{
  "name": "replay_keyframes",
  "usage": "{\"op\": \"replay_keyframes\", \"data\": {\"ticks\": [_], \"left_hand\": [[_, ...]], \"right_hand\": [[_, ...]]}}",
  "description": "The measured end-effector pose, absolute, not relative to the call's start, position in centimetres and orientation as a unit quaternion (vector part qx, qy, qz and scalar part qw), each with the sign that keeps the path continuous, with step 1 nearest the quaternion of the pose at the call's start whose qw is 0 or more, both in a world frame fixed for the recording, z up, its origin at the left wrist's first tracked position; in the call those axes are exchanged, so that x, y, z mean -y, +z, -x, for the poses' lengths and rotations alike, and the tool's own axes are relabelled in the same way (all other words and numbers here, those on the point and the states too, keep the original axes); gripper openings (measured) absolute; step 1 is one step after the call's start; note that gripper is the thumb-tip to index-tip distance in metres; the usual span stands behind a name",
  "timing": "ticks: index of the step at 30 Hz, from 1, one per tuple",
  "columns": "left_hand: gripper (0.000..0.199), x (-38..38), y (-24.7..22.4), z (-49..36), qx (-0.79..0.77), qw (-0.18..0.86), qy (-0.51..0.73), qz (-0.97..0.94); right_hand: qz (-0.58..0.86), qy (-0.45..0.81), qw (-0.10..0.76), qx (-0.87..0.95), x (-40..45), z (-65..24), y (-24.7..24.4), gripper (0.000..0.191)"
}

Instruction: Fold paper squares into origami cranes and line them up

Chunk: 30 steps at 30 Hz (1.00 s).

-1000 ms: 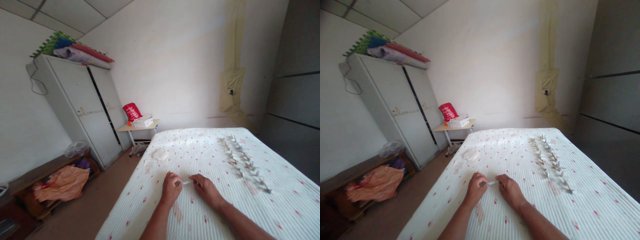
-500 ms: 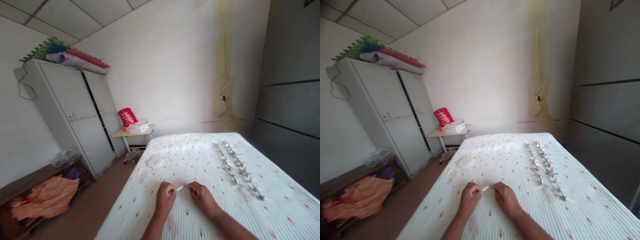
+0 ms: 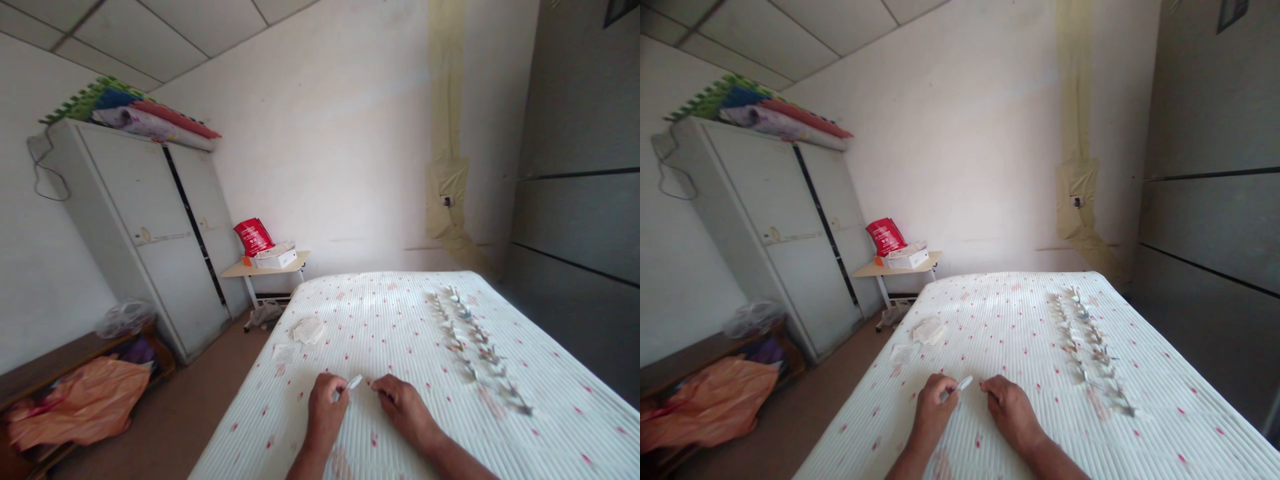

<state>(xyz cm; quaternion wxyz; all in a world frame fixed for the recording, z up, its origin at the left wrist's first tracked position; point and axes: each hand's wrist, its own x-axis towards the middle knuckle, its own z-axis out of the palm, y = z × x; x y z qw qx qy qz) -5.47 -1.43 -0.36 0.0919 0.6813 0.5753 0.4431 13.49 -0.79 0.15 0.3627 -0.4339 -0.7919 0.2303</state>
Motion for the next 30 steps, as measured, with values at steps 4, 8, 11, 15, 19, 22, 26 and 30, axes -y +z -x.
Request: {"op": "replay_keyframes", "data": {"ticks": [4, 8, 11, 15, 19, 22, 26, 30], "left_hand": [[0.010, 1.4, -0.3, 5.5, -0.576, 0.094, 0.452, -0.674], [0.009, 1.3, -0.4, 5.7, -0.579, 0.116, 0.480, -0.649], [0.009, 1.0, -0.5, 5.7, -0.590, 0.152, 0.501, -0.615], [0.015, 0.0, -0.4, 5.2, -0.579, 0.286, 0.529, -0.551], [0.018, -1.2, 0.3, 4.2, -0.541, 0.372, 0.579, -0.483], [0.018, -1.9, 0.7, 3.5, -0.513, 0.414, 0.606, -0.445], [0.015, -2.6, 0.7, 2.9, -0.504, 0.427, 0.620, -0.425], [0.012, -3.1, 0.4, 2.9, -0.519, 0.405, 0.626, -0.419]], "right_hand": [[0.439, 0.227, 0.349, 0.796, 0.9, -13.5, 0.3, 0.031], [0.436, 0.227, 0.340, 0.802, 1.0, -13.4, 0.4, 0.032], [0.437, 0.230, 0.331, 0.804, 0.9, -13.5, 0.3, 0.032], [0.439, 0.273, 0.353, 0.780, 0.2, -13.4, -0.3, 0.029], [0.444, 0.370, 0.418, 0.701, -1.4, -12.9, -0.4, 0.022], [0.448, 0.450, 0.453, 0.626, -2.6, -12.1, 0.6, 0.022], [0.434, 0.492, 0.495, 0.570, -3.8, -10.8, 2.1, 0.020], [0.414, 0.520, 0.506, 0.549, -4.7, -9.6, 2.2, 0.020]]}}
